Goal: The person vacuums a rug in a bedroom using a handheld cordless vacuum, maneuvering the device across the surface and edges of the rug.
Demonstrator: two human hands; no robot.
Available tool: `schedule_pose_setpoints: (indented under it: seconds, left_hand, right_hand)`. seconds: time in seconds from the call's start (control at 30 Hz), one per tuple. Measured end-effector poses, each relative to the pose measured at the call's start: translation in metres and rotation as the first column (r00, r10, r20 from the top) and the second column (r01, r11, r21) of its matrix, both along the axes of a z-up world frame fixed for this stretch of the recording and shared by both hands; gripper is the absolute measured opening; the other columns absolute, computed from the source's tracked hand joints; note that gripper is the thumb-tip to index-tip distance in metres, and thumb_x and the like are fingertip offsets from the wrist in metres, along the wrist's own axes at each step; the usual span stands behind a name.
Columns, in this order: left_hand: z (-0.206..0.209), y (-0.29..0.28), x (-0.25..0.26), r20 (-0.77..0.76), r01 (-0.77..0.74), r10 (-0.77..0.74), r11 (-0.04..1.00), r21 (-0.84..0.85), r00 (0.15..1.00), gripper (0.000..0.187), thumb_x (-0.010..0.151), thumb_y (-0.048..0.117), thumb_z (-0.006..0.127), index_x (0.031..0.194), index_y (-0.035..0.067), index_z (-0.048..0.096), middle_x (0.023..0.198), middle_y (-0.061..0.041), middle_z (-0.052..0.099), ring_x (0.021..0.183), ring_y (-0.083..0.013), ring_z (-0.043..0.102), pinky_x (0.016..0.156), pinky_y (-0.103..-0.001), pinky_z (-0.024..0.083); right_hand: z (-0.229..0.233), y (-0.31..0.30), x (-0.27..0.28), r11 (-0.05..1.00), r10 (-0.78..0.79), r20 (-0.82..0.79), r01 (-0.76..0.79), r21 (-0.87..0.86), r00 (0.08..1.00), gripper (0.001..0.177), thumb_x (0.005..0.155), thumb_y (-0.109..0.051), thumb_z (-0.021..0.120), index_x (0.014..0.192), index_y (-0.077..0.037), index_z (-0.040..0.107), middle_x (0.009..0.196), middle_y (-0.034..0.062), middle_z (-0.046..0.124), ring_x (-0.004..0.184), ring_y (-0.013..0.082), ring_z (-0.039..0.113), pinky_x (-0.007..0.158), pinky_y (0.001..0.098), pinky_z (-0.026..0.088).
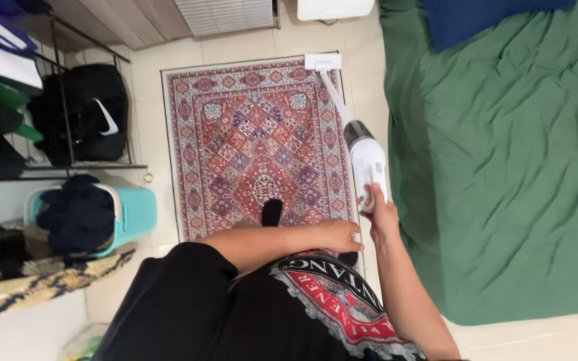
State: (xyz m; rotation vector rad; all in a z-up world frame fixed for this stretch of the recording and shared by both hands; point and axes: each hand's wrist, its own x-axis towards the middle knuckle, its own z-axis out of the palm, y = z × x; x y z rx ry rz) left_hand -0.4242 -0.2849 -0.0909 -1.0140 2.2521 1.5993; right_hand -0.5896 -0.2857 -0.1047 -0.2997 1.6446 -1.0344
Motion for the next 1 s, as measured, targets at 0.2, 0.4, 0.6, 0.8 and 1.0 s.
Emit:
schedule_pose_setpoints:
  seconds: [0.2,0.4,0.6,0.8,1.0]
  left_hand:
    - [-0.042,0.051,-0.08,0.021,-0.103,0.104,0.994,-0.037,0.994,0.073,0.082,0.059,0.069,0.133,0.007,0.066,0.128,-0.022,0.068,0.119,-0.0393,0.066,0.102,-0.045,0.051]
    - [-0.073,0.116,-0.161,0.016,-0.049,0.049,0.998,0.027,0.999,0.078,0.084,0.062,0.066,0.138,0.006,0.061,0.123,-0.02,0.072,0.118,-0.0368,0.067,0.104,-0.042,0.05]
    - [-0.084,0.144,-0.203,0.031,-0.12,0.12,0.993,0.01,0.992,0.075,0.083,0.06,0.067,0.137,0.008,0.062,0.123,-0.018,0.071,0.118,-0.0353,0.066,0.103,-0.043,0.05]
    - [-0.129,0.143,-0.171,0.155,-0.27,0.269,0.963,-0.013,0.951,0.072,0.087,0.06,0.063,0.14,0.012,0.059,0.133,-0.017,0.066,0.126,-0.0345,0.061,0.107,-0.045,0.047]
    - [-0.151,0.165,0.001,0.463,-0.028,0.267,0.887,-0.461,0.845,0.087,0.072,0.032,0.067,0.156,0.042,0.048,0.139,-0.007,0.06,0.128,-0.0308,0.056,0.093,-0.063,0.047]
  right_hand:
    - [-0.017,0.131,-0.097,0.998,0.061,0.051,-0.062,0.012,0.997,0.05,0.1,-0.044,0.06,0.122,0.0,0.072,0.08,0.0018,0.061,0.083,0.0183,0.07,0.069,0.031,0.054]
    - [0.025,0.308,-0.215,0.966,0.112,0.061,-0.123,0.229,0.992,0.054,0.096,-0.042,0.061,0.128,0.0,0.071,0.097,0.0122,0.076,0.084,0.0182,0.062,0.081,0.0314,0.048]
    - [0.087,0.43,-0.388,0.902,0.151,-0.081,-0.104,0.419,0.985,0.056,0.099,-0.04,0.058,0.131,0.006,0.067,0.109,0.0146,0.073,0.096,0.0209,0.062,0.088,0.0339,0.046]
    - [0.126,0.399,-0.498,0.898,0.271,-0.137,-0.199,0.392,0.953,0.058,0.102,-0.038,0.056,0.133,0.011,0.063,0.12,0.0171,0.071,0.109,0.0237,0.062,0.096,0.0363,0.044]
    - [0.096,0.27,-0.517,0.819,0.562,-0.117,-0.53,0.221,0.819,0.061,0.106,-0.038,0.054,0.136,0.014,0.063,0.125,0.0219,0.07,0.113,0.0276,0.061,0.099,0.0384,0.041]
